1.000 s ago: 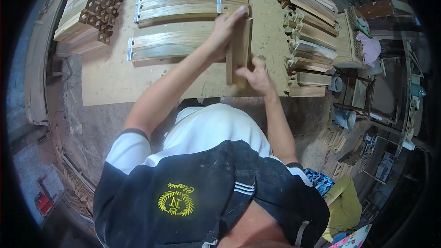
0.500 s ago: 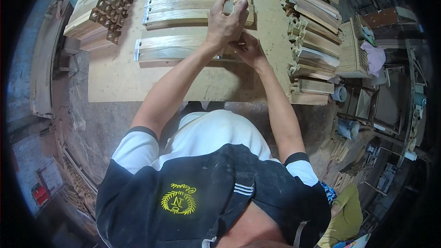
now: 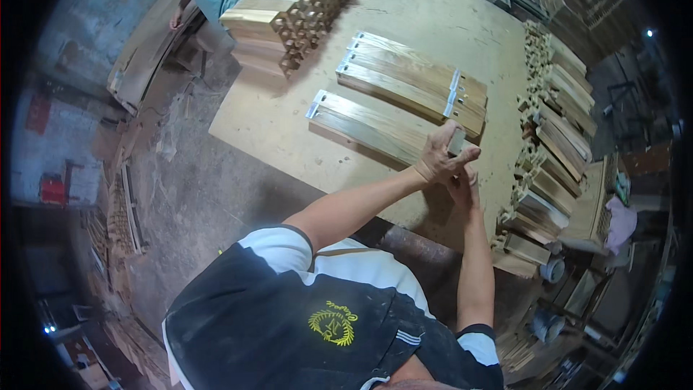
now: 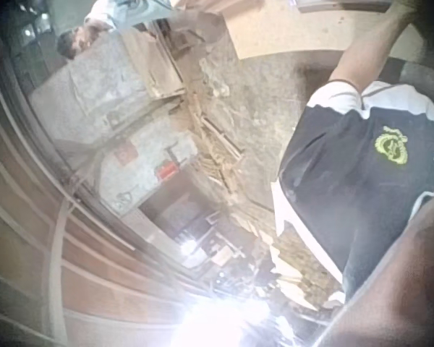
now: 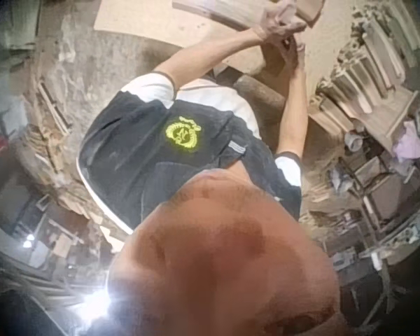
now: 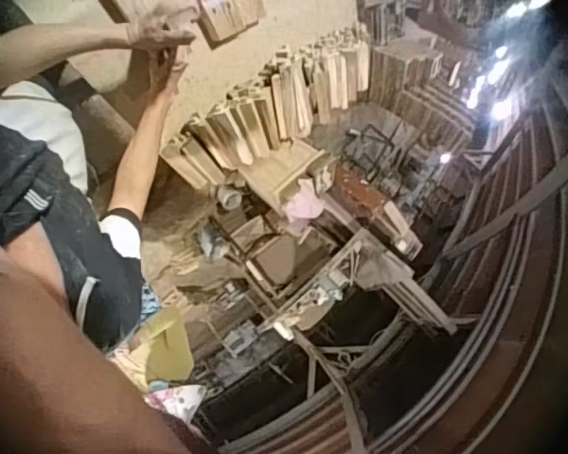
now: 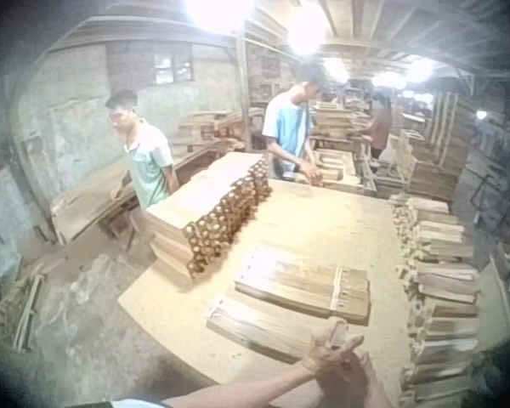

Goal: Assembling and inspecting wooden furniture components at a workbench.

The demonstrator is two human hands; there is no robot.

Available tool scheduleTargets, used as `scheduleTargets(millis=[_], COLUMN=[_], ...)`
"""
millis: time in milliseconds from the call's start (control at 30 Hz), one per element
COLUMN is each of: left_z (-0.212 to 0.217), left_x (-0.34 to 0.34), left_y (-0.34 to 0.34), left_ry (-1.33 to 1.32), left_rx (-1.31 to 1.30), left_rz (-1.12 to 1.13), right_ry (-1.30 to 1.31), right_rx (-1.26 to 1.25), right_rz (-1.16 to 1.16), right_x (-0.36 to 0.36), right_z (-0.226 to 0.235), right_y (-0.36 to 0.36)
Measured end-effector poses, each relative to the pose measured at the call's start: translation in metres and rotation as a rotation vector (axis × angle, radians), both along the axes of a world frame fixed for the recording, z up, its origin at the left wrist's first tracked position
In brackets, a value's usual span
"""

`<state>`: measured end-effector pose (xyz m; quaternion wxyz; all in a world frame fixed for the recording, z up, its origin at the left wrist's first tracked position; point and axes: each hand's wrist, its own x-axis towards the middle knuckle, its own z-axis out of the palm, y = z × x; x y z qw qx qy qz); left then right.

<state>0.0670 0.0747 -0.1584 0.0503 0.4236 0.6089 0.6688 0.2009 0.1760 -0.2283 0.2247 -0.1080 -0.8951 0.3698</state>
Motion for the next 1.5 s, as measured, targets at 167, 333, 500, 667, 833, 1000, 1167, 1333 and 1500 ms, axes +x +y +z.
scheduleTargets(millis=[167,333,500,667,833,1000,1167,1333,1500], left_z=[0.009,-0.028,-0.064,-0.086,-0.103,-0.107,-0.071,-0.045,-0.037], left_x=[-0.021,-0.157,-0.331,-0.375,-0.413,-0.410,-0.278,-0.226,-0.238], left_y=[-0.022,-0.096,-0.164,-0.195,-0.227,-0.284,-0.312,-0.297,-0.283], left_ry=[-0.057,-0.212,-0.345,-0.407,-0.997,-1.172,-0.799,0.043,0.650], left_rx=[-0.079,-0.286,-0.473,-0.363,0.084,0.094,-0.161,-0.282,-0.364], left_rz=[-0.218,0.340,1.054,1.004,0.725,0.616,0.506,0.535,0.413], right_ry=[0.012,0.209,-0.033,-0.026,0.014,-0.020,-0.003,-0.283,-0.017], right_rx=[-0.109,-0.514,-0.653,-0.510,-0.523,-0.523,-0.762,-0.664,-1.161], right_rz=[-0.333,-0.682,-0.774,-0.570,-0.421,-0.272,-0.077,0.102,0.139], right_x=[0.020,0.097,0.131,0.033,-0.042,-0.089,-0.161,-0.258,-0.277], right_z=[-0.009,-0.010,-0.012,0.017,0.041,0.059,0.081,0.095,0.078], right_y=[-0.034,-0.096,-0.154,-0.160,-0.163,-0.166,-0.194,-0.218,-0.218])
